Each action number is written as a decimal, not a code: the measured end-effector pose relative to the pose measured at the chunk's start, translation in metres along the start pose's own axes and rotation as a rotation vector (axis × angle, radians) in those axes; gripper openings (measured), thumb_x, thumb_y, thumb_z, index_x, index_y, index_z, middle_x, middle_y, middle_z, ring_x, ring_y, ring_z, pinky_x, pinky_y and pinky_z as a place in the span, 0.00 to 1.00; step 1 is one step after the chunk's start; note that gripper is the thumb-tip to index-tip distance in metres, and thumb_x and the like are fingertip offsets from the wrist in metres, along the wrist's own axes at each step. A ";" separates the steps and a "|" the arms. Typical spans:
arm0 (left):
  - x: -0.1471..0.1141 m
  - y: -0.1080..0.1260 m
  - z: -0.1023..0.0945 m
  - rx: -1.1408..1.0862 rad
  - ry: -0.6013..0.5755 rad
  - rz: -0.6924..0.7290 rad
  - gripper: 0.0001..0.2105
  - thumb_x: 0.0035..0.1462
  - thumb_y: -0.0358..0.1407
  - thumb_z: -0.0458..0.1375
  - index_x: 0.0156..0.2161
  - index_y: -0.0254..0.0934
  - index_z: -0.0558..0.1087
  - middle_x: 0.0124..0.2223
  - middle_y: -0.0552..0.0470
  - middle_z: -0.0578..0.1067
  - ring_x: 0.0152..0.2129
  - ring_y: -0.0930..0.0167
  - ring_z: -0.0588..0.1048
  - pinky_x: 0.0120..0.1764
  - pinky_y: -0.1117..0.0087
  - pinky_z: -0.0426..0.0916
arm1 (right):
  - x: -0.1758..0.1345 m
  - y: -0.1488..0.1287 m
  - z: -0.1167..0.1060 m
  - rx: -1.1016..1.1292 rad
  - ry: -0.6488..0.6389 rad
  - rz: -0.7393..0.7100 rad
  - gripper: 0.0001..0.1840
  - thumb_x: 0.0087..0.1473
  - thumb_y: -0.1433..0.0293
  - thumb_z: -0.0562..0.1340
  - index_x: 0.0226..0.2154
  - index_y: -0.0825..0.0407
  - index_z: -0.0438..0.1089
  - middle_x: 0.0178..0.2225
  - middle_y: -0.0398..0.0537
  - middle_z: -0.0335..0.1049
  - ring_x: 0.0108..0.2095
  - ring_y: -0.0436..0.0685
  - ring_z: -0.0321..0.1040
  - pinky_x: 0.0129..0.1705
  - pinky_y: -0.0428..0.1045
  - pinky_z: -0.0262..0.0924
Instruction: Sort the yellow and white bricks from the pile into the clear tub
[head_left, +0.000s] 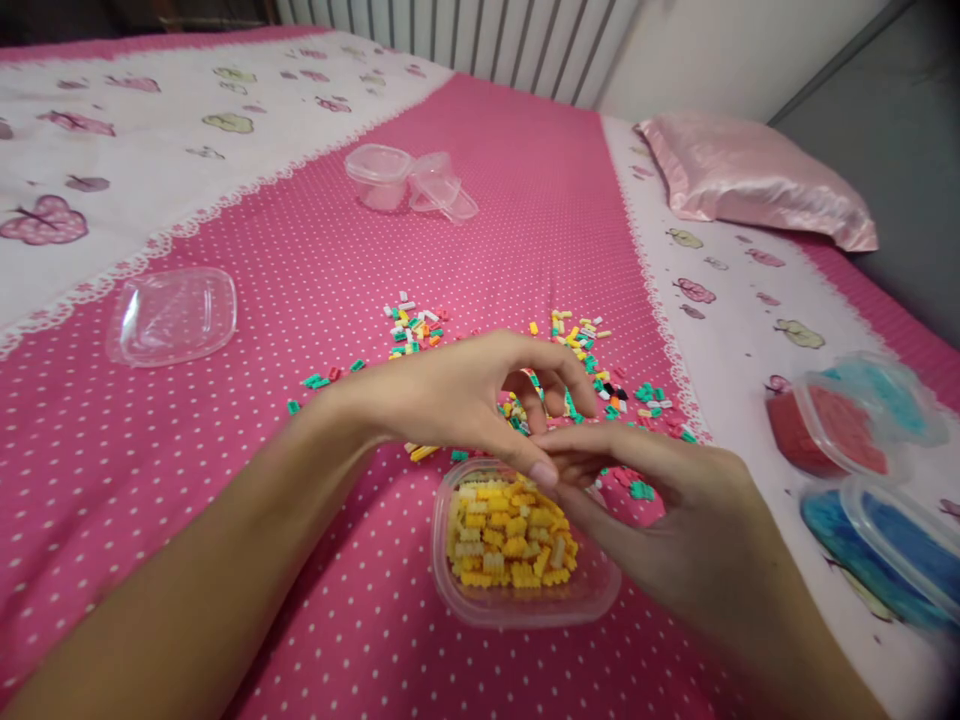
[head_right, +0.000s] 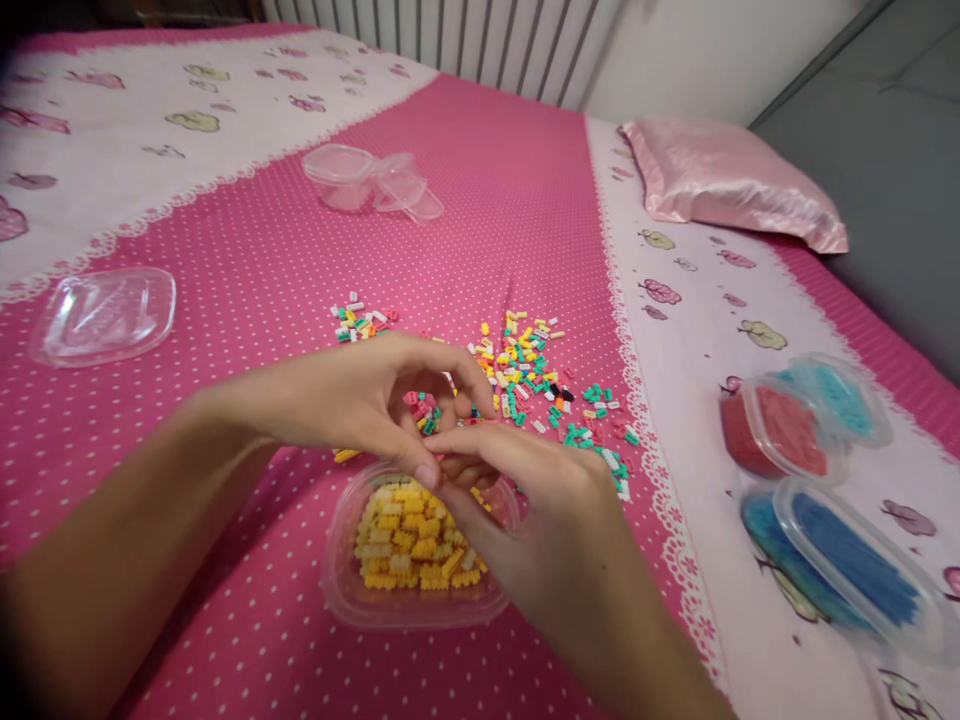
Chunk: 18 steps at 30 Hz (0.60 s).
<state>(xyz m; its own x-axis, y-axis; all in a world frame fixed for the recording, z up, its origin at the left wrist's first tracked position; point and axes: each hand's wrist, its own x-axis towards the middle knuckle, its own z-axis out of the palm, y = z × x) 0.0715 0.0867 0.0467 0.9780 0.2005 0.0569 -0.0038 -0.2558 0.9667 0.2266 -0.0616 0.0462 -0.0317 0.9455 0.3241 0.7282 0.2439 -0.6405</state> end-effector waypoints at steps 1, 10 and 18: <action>0.000 -0.001 0.000 -0.005 0.003 -0.007 0.19 0.48 0.29 0.71 0.45 0.37 0.75 0.45 0.53 0.77 0.40 0.72 0.77 0.40 0.74 0.72 | -0.001 0.000 0.000 -0.013 0.011 0.003 0.10 0.52 0.76 0.66 0.36 0.46 0.77 0.31 0.34 0.81 0.28 0.46 0.77 0.34 0.40 0.69; 0.005 -0.014 0.006 0.024 -0.007 -0.052 0.22 0.47 0.35 0.73 0.47 0.39 0.75 0.36 0.55 0.77 0.30 0.74 0.76 0.33 0.74 0.70 | 0.003 0.008 0.001 0.124 -0.120 0.121 0.09 0.46 0.77 0.62 0.28 0.49 0.76 0.23 0.36 0.77 0.23 0.47 0.73 0.27 0.41 0.66; -0.001 -0.005 0.001 -0.001 -0.006 -0.112 0.13 0.46 0.31 0.73 0.35 0.34 0.74 0.26 0.57 0.76 0.25 0.75 0.76 0.28 0.78 0.70 | 0.001 0.014 -0.002 0.122 -0.121 0.237 0.03 0.49 0.72 0.64 0.29 0.49 0.75 0.23 0.39 0.75 0.22 0.48 0.72 0.25 0.40 0.68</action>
<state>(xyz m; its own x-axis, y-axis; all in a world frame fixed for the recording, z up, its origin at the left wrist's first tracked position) 0.0713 0.0866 0.0415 0.9736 0.2219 -0.0535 0.1057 -0.2308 0.9672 0.2382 -0.0574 0.0387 0.0428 0.9963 0.0747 0.6378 0.0303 -0.7696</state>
